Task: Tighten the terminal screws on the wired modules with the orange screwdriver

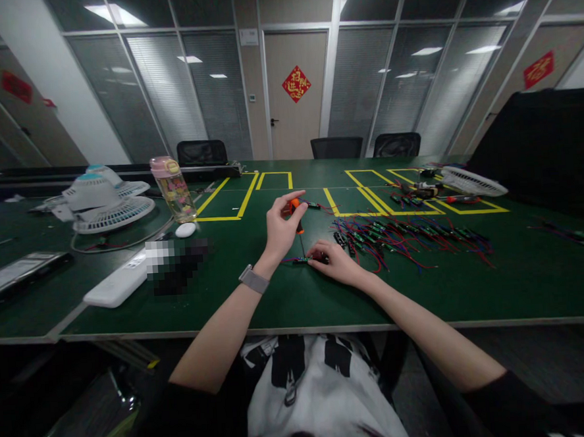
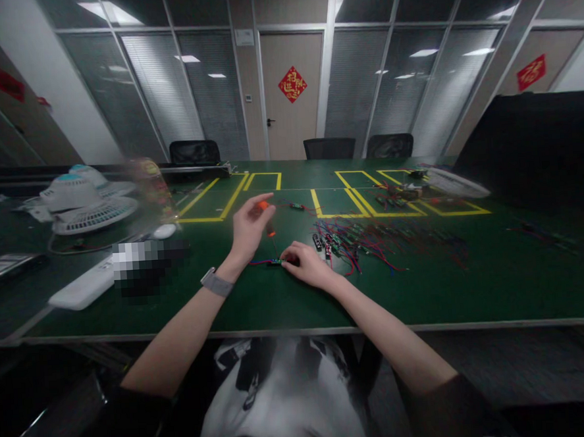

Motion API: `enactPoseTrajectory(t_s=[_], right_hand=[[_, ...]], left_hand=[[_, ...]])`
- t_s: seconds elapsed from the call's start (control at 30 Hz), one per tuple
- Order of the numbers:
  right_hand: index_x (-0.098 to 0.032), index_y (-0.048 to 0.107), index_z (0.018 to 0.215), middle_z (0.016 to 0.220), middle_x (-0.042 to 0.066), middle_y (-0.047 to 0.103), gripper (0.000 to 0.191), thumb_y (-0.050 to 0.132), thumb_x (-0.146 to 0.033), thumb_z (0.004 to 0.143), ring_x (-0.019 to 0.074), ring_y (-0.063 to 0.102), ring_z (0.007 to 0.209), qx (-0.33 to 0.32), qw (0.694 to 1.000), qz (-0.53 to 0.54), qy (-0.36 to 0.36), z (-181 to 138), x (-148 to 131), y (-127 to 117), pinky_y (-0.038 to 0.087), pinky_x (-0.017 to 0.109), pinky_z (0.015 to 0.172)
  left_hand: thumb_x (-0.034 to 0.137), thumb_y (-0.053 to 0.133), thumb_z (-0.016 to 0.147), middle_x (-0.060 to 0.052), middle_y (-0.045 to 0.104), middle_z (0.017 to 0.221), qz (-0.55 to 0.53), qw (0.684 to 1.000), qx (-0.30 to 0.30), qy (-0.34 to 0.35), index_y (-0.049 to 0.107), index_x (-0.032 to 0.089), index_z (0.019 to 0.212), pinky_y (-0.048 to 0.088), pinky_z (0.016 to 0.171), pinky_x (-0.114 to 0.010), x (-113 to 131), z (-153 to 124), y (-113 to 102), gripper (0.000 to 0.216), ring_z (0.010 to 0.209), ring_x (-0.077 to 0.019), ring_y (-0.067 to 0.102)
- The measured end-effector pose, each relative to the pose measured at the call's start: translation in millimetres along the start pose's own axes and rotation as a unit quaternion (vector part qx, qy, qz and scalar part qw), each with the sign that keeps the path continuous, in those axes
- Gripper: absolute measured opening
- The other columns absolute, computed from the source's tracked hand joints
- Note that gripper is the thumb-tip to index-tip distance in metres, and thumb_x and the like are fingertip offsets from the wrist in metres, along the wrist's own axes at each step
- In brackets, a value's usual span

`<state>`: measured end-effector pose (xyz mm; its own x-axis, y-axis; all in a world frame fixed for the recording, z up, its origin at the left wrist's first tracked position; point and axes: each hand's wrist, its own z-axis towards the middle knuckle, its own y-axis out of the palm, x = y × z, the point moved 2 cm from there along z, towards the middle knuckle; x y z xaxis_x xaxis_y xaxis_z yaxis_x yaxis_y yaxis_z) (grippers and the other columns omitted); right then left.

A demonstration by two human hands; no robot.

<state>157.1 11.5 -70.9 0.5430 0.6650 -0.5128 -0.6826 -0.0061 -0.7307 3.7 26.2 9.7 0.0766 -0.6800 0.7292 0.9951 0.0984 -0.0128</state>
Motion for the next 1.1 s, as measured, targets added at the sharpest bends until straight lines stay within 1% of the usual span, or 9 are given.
enactPoseTrajectory(t_s=[0.1,0.27,0.47,0.57,0.7,0.83,0.93,1.03,1.1], right_hand=[[-0.016,0.064,0.086,0.077,0.001,0.053,0.007,0.060,-0.016,0.080,0.0122,0.053,0.067,0.000,1.000,-0.003,-0.001,0.0,0.9,0.5,0.043,0.025,0.064],[-0.016,0.064,0.086,0.078,0.001,0.054,0.007,0.060,-0.016,0.080,0.0126,0.054,0.069,0.001,1.000,-0.007,-0.001,0.1,0.0,-0.2,0.043,0.025,0.065],[-0.016,0.064,0.086,0.077,0.001,0.054,0.007,0.060,-0.016,0.080,0.0128,0.054,0.069,0.000,1.000,-0.004,0.000,0.6,0.1,0.1,0.044,0.025,0.065],[-0.016,0.064,0.086,0.077,0.001,0.054,0.007,0.060,-0.016,0.080,0.0125,0.054,0.068,0.000,1.000,0.002,0.000,0.6,0.7,0.2,0.044,0.025,0.064],[-0.016,0.064,0.086,0.077,0.001,0.054,0.007,0.060,-0.016,0.080,0.0126,0.054,0.068,0.000,1.000,-0.002,0.000,0.4,-0.3,-0.6,0.043,0.025,0.064],[-0.016,0.064,0.086,0.079,0.001,0.054,0.008,0.060,-0.016,0.080,0.0128,0.054,0.069,0.001,1.000,0.002,-0.001,0.3,-0.6,-0.6,0.044,0.025,0.065],[-0.016,0.064,0.086,0.079,0.002,0.054,0.007,0.060,-0.016,0.080,0.0129,0.054,0.069,0.001,1.000,0.004,-0.002,0.4,0.0,0.1,0.044,0.025,0.065],[-0.016,0.064,0.086,0.078,0.001,0.054,0.007,0.060,-0.015,0.080,0.0126,0.054,0.068,0.001,1.000,0.003,0.001,0.6,0.2,0.3,0.044,0.025,0.065],[-0.016,0.064,0.086,0.077,0.001,0.054,0.007,0.060,-0.015,0.079,0.0124,0.054,0.068,0.000,1.000,0.001,0.003,0.7,-0.1,0.0,0.043,0.025,0.064]], left_hand=[[0.030,0.061,0.083,-0.006,0.063,0.103,0.024,1.000,0.015,0.002,0.068,0.022,0.104,0.048,0.081,-0.026,-0.2,0.9,-1.4,0.024,0.091,-0.0142,0.060],[0.029,0.041,0.093,-0.007,0.067,0.106,-0.102,0.992,-0.048,-0.053,0.058,0.020,0.121,0.051,0.080,-0.030,-3.1,2.3,4.2,0.033,0.085,-0.0143,0.065],[0.030,0.061,0.083,-0.005,0.066,0.093,-0.023,0.999,-0.003,-0.022,0.067,0.020,0.105,0.051,0.072,-0.024,0.4,-0.3,0.9,0.025,0.078,-0.0122,0.062],[0.029,0.057,0.085,-0.006,0.064,0.105,0.003,1.000,0.026,-0.007,0.069,0.021,0.100,0.050,0.077,-0.024,0.1,0.9,-1.6,0.021,0.087,-0.0130,0.061],[0.025,0.047,0.090,-0.007,0.065,0.111,-0.056,0.998,-0.003,-0.031,0.065,0.021,0.110,0.050,0.083,-0.028,-3.1,2.8,1.0,0.027,0.091,-0.0134,0.063],[0.027,0.060,0.084,-0.005,0.066,0.096,-0.031,0.999,-0.002,-0.019,0.066,0.020,0.108,0.050,0.076,-0.026,-2.0,1.1,0.9,0.026,0.081,-0.0124,0.062],[0.028,0.065,0.080,-0.006,0.062,0.101,0.026,0.999,0.031,0.012,0.069,0.021,0.100,0.050,0.080,-0.026,-0.2,0.3,-2.2,0.022,0.090,-0.0141,0.059],[0.026,0.055,0.087,-0.008,0.060,0.114,0.004,1.000,0.024,0.005,0.068,0.022,0.104,0.048,0.088,-0.028,-1.8,1.8,-2.1,0.022,0.103,-0.0160,0.058],[0.022,0.044,0.091,-0.007,0.061,0.119,-0.053,0.998,-0.009,-0.019,0.064,0.022,0.112,0.048,0.089,-0.031,-4.0,3.0,0.6,0.029,0.100,-0.0153,0.062]])
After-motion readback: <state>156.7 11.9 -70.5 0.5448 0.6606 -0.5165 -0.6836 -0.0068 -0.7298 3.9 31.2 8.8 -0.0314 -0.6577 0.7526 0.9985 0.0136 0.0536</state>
